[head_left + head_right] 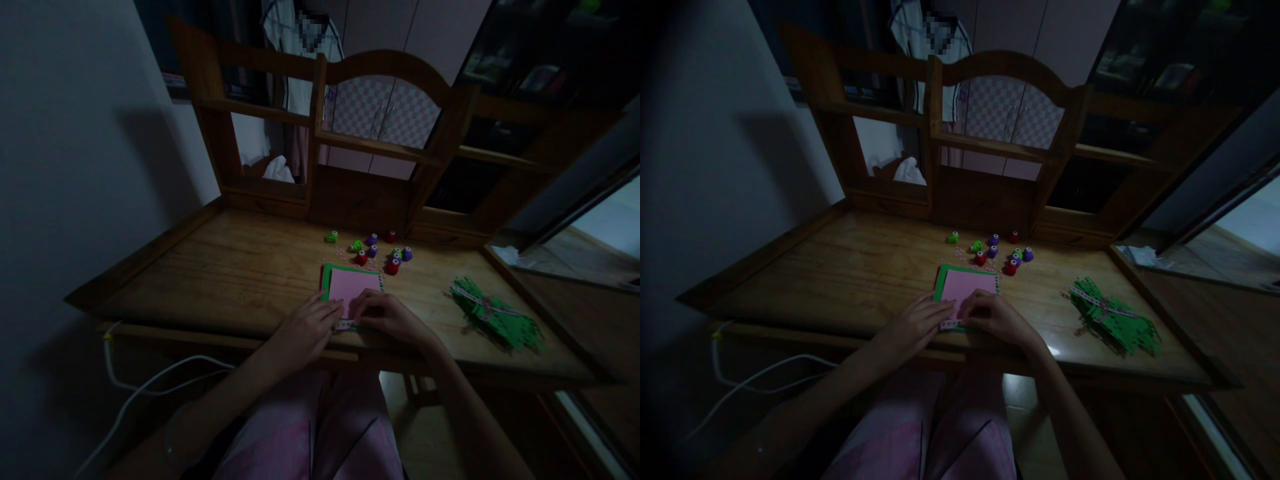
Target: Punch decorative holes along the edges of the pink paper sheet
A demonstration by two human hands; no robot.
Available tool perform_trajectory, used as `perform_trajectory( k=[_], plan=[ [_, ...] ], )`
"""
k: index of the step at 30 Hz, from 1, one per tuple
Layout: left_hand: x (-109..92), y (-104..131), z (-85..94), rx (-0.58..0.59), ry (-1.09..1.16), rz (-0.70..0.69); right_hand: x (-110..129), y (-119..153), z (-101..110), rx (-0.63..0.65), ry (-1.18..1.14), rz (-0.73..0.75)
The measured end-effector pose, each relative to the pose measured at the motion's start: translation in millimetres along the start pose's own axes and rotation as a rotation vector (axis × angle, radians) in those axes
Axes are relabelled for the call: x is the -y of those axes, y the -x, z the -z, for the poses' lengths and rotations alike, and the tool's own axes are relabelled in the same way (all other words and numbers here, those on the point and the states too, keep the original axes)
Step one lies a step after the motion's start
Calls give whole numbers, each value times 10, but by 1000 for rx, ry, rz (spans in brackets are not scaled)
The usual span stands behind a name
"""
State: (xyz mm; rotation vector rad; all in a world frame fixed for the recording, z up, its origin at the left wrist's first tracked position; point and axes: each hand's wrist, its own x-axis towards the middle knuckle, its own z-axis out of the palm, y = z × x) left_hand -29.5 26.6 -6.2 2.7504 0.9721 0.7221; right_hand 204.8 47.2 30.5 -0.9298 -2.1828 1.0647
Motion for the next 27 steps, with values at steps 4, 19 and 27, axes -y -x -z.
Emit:
perform_trajectory(
  k=[4,19,27],
  plan=[
    [-147,33,87,31,-60,-2,-47,61,73,16,-25,-1],
    [-283,42,42,-17,-85,3,-2,231,257,61,63,-96],
    [-344,-56,-39,-57,6,-11,-97,145,109,-27,1,-12]
  ],
)
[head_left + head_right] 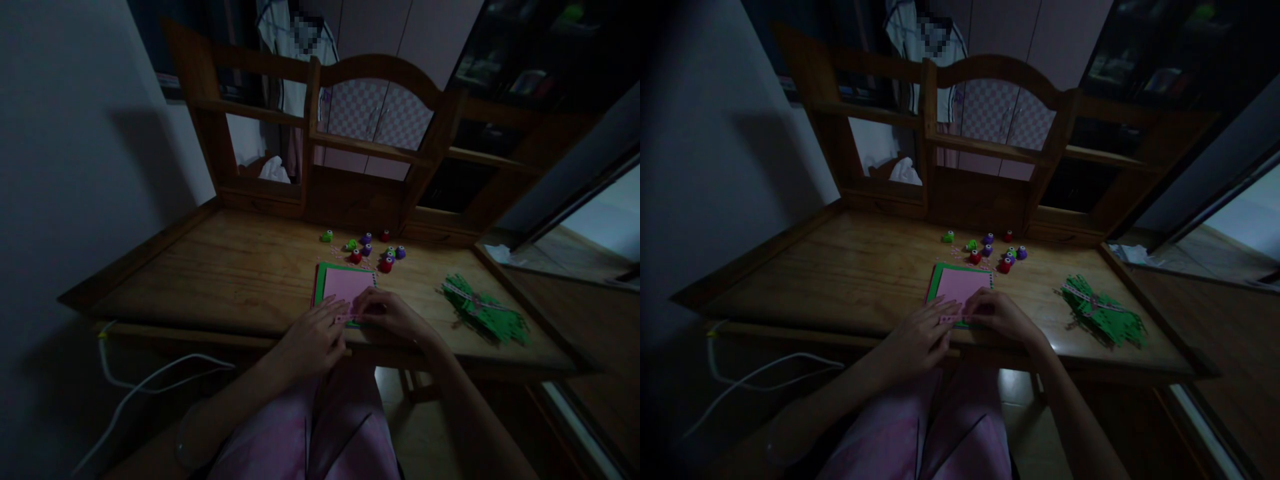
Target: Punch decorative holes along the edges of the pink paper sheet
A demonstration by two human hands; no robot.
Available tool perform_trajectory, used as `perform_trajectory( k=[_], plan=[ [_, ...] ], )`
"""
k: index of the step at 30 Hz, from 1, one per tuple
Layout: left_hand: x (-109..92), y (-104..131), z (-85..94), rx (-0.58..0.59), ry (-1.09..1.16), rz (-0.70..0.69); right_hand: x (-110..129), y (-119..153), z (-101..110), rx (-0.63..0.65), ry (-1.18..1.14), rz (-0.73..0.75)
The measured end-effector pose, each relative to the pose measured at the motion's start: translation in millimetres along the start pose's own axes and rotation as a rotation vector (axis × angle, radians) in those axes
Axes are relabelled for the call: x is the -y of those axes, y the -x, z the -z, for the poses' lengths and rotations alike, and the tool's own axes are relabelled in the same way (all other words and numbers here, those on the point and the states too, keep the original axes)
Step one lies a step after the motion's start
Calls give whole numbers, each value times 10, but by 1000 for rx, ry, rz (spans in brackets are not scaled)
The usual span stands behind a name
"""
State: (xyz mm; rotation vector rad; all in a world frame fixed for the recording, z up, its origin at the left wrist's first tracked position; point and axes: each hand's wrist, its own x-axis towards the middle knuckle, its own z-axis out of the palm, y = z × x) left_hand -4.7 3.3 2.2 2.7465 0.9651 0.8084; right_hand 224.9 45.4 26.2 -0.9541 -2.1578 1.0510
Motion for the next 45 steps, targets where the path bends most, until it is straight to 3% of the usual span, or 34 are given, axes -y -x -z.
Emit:
perform_trajectory(
  k=[10,25,31,38,45],
  plan=[
    [7,38,-70,-20,4,1,-59,292,248,52,112,-63],
    [-282,-168,-259,-55,-62,141,39,228,85,-83,131,1],
    [-314,-173,-383,-48,-29,183,-25,339,185,-99,116,-40],
    [-321,-153,-416,-29,-69,152,-43,536,292,-82,146,-68],
    [-338,-150,-409,-24,-76,146,-45,551,282,-93,130,-86]
  ],
)
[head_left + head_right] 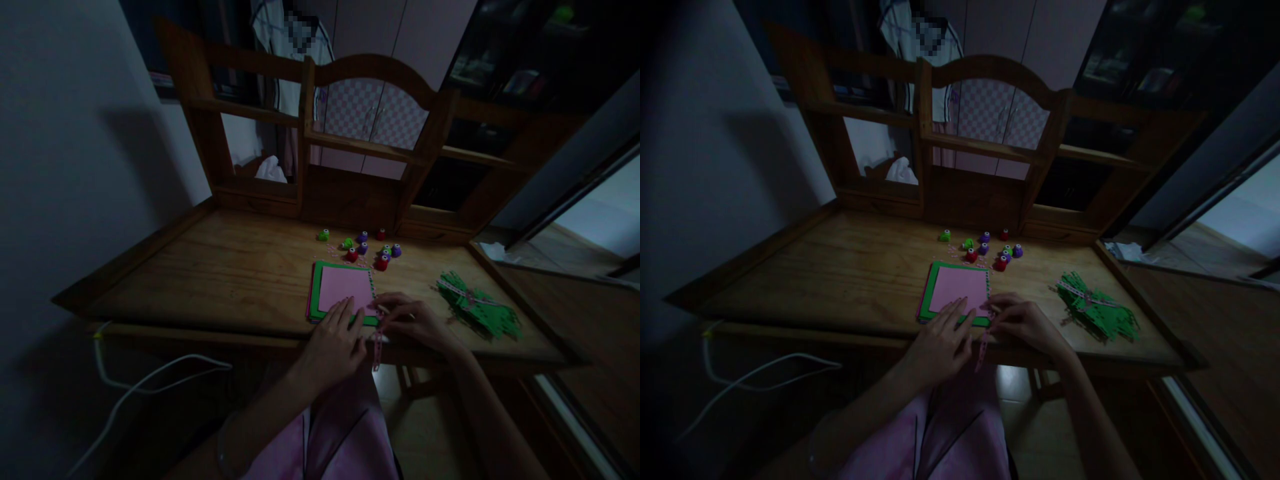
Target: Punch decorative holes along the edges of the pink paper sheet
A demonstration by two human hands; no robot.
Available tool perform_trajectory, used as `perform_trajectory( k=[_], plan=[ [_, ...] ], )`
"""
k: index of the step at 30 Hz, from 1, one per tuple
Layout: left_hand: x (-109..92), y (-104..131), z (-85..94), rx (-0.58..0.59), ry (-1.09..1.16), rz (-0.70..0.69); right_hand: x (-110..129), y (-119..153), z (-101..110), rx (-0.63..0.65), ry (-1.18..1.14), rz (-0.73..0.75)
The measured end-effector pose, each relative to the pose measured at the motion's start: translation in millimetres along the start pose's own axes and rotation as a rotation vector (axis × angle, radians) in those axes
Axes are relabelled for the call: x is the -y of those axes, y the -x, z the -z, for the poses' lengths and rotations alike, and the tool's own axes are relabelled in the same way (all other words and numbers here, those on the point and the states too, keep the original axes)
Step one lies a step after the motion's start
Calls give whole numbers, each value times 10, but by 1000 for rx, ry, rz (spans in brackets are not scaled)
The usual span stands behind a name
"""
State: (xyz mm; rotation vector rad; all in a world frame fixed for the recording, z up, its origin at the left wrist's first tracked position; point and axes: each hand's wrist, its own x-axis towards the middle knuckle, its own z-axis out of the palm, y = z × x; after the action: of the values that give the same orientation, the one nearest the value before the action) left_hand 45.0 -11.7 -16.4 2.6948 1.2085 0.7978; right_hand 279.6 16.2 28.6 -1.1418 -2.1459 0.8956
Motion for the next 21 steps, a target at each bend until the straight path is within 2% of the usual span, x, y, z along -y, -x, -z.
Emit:
perform_trajectory(
  k=[6,14,16,21],
  plan=[
    [-1,0,-2,-19,6,4,29,78,45,8,-48,-30],
    [9,17,-37,-24,0,0,103,350,234,-34,-61,-207],
    [8,14,-43,-24,3,1,49,431,309,-104,-31,-268],
    [38,16,0,-34,36,-12,-118,643,588,-545,85,-411]
  ],
)
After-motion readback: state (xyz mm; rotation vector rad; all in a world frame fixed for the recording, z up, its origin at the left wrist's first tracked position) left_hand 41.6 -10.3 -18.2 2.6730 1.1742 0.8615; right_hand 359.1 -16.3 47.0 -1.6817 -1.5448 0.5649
